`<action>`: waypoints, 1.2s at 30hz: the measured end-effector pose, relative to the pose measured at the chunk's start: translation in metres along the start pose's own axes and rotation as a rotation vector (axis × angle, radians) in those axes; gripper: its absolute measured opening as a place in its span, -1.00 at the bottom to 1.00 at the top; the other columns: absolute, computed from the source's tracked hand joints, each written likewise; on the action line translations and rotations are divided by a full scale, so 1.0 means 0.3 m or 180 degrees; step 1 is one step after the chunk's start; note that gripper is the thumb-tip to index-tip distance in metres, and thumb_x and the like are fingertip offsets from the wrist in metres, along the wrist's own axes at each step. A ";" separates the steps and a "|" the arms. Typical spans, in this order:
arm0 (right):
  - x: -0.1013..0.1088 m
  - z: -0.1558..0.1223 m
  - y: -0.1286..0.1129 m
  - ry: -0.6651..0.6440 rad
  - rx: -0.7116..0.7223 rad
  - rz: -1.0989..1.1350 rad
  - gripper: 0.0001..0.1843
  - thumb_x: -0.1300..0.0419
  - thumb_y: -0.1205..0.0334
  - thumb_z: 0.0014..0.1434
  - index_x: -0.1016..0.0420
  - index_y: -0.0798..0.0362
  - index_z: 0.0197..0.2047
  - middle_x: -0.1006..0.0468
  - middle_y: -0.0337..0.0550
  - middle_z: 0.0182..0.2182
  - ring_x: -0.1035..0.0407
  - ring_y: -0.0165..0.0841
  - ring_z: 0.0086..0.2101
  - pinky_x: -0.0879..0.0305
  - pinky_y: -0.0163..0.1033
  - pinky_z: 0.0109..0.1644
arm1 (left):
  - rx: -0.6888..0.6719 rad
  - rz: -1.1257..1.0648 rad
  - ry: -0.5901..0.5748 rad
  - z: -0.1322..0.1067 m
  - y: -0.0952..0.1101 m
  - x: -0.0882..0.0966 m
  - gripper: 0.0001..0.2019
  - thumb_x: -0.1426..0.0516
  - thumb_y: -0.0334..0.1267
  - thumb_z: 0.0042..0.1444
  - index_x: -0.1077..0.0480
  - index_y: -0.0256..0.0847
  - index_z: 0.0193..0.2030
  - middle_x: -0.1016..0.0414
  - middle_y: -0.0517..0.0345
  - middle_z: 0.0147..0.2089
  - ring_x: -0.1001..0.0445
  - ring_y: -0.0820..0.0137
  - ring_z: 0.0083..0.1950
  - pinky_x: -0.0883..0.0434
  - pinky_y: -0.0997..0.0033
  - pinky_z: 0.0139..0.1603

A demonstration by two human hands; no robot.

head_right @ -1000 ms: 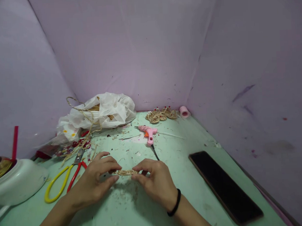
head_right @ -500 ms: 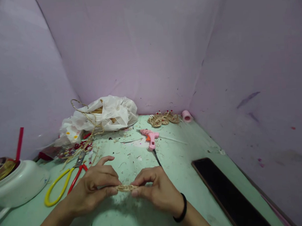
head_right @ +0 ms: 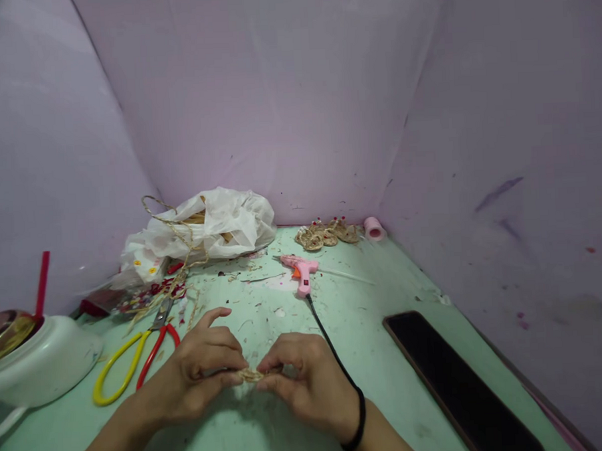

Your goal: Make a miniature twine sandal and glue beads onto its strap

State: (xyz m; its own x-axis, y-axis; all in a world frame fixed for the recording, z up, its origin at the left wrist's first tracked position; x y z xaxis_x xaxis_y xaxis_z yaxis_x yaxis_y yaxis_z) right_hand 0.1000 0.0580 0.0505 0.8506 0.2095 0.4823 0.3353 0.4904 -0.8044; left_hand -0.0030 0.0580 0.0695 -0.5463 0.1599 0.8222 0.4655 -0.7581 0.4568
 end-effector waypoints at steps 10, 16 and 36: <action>0.132 -0.037 0.174 0.1700 -0.1336 0.0777 -0.81 -0.32 0.15 -0.19 -0.54 0.08 -0.47 -0.54 -0.19 -0.59 -0.36 -0.37 -0.57 -0.31 -0.29 -0.50 | 0.1357 -0.0966 0.1645 -0.049 -0.078 0.041 -0.80 -0.08 -0.24 0.06 -0.46 -0.22 -0.50 -0.42 0.11 -0.50 -0.38 0.37 -0.41 -0.32 0.41 -0.38; 0.084 -0.020 0.105 0.1312 -0.0834 0.0730 -0.93 -0.30 0.25 -0.13 -0.55 0.04 -0.50 -0.52 -0.19 -0.52 -0.39 -0.35 -0.49 -0.33 -0.31 -0.42 | 0.2697 -0.2822 0.1214 -0.071 -0.173 -0.148 -0.65 -0.14 0.00 -0.09 -0.45 -0.29 -0.61 -0.28 0.19 -0.68 -0.25 0.44 -0.52 -0.18 0.47 -0.44; 0.132 -0.006 0.165 0.1059 -0.1048 0.0146 -0.66 -0.21 0.05 -0.06 -0.48 0.06 -0.23 -0.56 -0.06 -0.28 -0.44 -0.23 -0.28 -0.37 -0.17 -0.17 | 0.3168 -0.3365 0.1686 -0.111 -0.224 -0.199 -0.60 -0.21 0.08 -0.25 -0.35 -0.29 -0.65 -0.18 0.28 -0.79 -0.07 0.59 -0.72 -0.01 0.56 -0.63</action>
State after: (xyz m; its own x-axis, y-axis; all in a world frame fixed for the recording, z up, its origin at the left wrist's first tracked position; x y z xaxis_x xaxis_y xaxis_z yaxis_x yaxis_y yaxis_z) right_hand 0.1509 0.0889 0.0293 0.9332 -0.0842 0.3494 0.3591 0.1813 -0.9155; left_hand -0.0249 0.0783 -0.0216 -0.9903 -0.0640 -0.1230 -0.1367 0.3004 0.9440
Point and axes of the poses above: each hand's wrist, its own z-axis towards the middle knuckle, its own x-axis out of the back of the hand, y = z × x, the point moved 9 cm from there along z, towards the middle knuckle
